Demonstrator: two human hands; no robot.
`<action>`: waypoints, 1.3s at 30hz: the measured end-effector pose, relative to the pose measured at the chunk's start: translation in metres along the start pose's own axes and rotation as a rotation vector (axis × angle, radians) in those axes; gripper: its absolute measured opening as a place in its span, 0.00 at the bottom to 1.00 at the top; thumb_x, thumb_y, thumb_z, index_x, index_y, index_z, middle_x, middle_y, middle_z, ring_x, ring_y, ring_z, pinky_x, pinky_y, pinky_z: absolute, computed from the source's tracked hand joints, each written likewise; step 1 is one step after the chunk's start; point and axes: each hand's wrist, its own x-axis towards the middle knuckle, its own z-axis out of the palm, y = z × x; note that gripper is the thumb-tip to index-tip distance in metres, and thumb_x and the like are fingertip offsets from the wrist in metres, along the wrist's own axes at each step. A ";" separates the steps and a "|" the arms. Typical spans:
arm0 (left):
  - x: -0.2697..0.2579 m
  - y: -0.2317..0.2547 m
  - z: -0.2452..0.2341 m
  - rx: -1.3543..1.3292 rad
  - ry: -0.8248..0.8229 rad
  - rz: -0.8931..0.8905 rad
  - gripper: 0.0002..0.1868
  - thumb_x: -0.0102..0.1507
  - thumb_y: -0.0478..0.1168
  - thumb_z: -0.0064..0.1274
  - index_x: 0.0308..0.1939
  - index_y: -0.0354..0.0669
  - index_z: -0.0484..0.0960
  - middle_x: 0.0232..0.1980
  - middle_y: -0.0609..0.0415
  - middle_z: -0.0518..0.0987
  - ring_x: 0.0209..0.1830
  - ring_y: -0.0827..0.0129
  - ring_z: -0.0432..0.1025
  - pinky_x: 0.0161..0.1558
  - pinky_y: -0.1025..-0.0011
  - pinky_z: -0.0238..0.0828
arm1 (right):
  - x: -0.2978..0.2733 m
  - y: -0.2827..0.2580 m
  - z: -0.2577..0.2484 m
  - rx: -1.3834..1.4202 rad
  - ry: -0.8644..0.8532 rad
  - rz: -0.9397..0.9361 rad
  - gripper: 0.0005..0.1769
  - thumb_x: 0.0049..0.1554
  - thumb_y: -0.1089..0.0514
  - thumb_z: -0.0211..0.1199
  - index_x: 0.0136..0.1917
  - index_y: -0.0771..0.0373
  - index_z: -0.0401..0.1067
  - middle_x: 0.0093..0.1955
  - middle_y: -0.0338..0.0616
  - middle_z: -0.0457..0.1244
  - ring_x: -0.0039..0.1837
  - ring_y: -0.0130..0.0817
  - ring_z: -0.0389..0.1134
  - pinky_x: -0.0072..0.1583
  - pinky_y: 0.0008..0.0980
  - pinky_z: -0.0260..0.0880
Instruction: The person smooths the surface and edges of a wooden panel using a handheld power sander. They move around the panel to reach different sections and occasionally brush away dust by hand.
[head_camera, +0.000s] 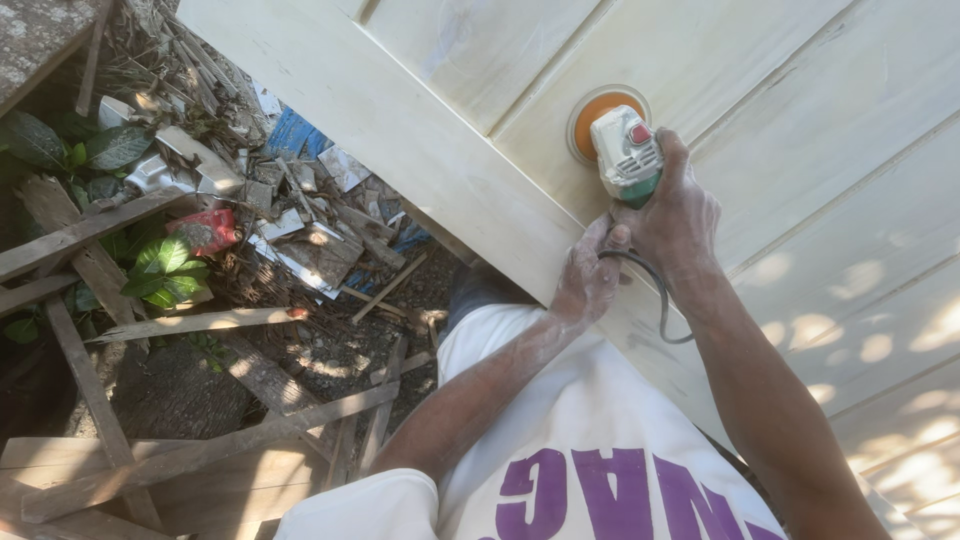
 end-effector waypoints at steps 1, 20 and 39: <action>-0.002 0.003 -0.001 0.015 0.016 -0.010 0.39 0.70 0.66 0.40 0.66 0.33 0.70 0.49 0.46 0.81 0.46 0.65 0.77 0.39 0.69 0.80 | 0.001 -0.004 0.001 -0.001 -0.011 0.000 0.51 0.48 0.57 0.75 0.77 0.57 0.50 0.55 0.63 0.67 0.51 0.61 0.72 0.49 0.56 0.72; -0.026 -0.004 -0.005 0.147 0.007 -0.022 0.27 0.73 0.57 0.39 0.63 0.38 0.71 0.45 0.47 0.81 0.38 0.63 0.77 0.36 0.69 0.78 | -0.010 -0.008 0.012 0.055 -0.002 -0.112 0.48 0.46 0.57 0.75 0.74 0.56 0.53 0.58 0.63 0.66 0.55 0.63 0.71 0.50 0.55 0.73; 0.053 -0.011 -0.013 1.242 -0.114 0.593 0.27 0.68 0.44 0.47 0.72 0.46 0.72 0.80 0.33 0.56 0.81 0.33 0.47 0.76 0.37 0.36 | 0.194 0.161 -0.135 -0.008 0.279 0.078 0.48 0.55 0.55 0.79 0.75 0.53 0.47 0.58 0.63 0.68 0.51 0.53 0.75 0.49 0.42 0.81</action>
